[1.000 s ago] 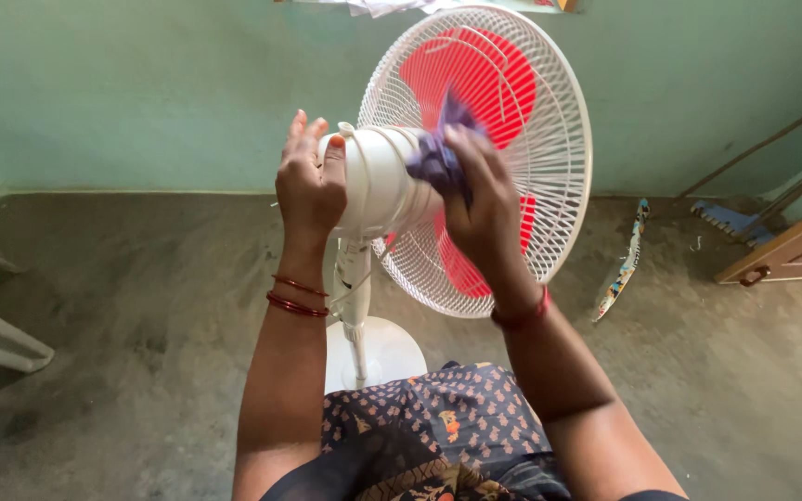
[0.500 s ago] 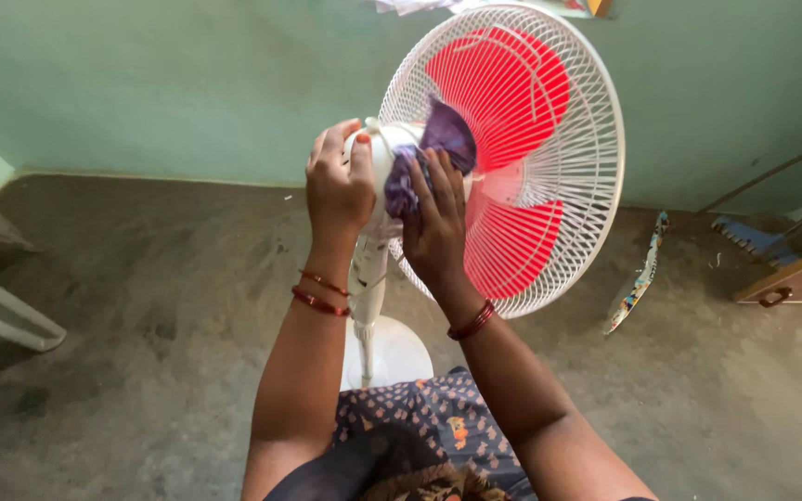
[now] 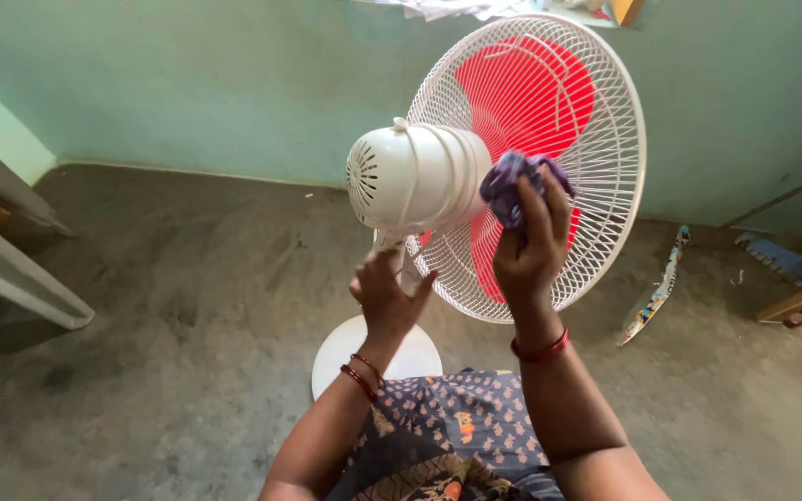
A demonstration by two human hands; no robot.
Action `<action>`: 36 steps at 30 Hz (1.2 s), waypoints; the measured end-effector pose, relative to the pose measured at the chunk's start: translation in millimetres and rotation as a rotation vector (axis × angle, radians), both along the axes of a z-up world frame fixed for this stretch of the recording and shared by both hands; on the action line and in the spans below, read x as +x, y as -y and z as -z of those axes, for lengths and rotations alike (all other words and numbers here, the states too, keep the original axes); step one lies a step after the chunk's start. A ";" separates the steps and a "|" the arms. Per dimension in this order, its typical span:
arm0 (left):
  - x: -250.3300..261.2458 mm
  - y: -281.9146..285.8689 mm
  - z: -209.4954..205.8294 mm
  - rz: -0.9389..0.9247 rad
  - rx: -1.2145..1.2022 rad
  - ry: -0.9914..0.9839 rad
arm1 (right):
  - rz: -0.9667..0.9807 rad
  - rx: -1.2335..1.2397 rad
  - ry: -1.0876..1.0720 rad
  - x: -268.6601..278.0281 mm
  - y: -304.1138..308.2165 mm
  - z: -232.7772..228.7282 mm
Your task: The person wipes the front grill, blades, and motor housing of a standing fan using a purple cloth. They rotate the fan head to access different areas and wipe the power cord.
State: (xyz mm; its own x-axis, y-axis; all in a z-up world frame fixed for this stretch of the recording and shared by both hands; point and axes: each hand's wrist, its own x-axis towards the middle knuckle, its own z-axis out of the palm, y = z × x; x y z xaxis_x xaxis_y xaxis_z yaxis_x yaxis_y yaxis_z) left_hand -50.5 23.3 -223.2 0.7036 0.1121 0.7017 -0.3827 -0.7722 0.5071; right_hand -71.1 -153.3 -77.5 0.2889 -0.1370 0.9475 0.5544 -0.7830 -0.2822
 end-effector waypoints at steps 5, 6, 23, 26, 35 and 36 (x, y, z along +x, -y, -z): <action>14.6 17.9 -8.8 0.323 -0.074 -0.144 | -0.037 0.036 -0.065 2.0 5.6 -15.6; 19.6 16.6 -18.3 0.414 -0.162 -0.212 | -0.045 0.040 -0.064 3.6 6.9 -15.7; 22.0 -57.4 -17.6 0.295 -0.011 -0.196 | -0.073 -0.039 -0.056 10.6 8.0 -10.9; 30.1 -92.8 37.6 0.216 -0.154 -0.249 | -0.069 -0.056 -0.068 9.5 7.0 -10.3; 95.7 -106.4 178.9 0.410 -0.247 -0.818 | -0.050 -0.115 -0.052 15.6 3.2 -8.1; 104.7 -113.0 177.7 0.482 -0.319 -0.909 | -0.045 -0.114 -0.058 15.7 3.2 -8.3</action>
State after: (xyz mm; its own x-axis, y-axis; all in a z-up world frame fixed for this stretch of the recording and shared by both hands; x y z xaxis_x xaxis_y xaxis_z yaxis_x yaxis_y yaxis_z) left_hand 54.2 136.2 -400.8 0.9657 -0.2310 -0.1184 0.0100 -0.4230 0.9061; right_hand -55.4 -156.5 -69.2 0.3474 -0.0153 0.9376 0.5749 -0.7865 -0.2258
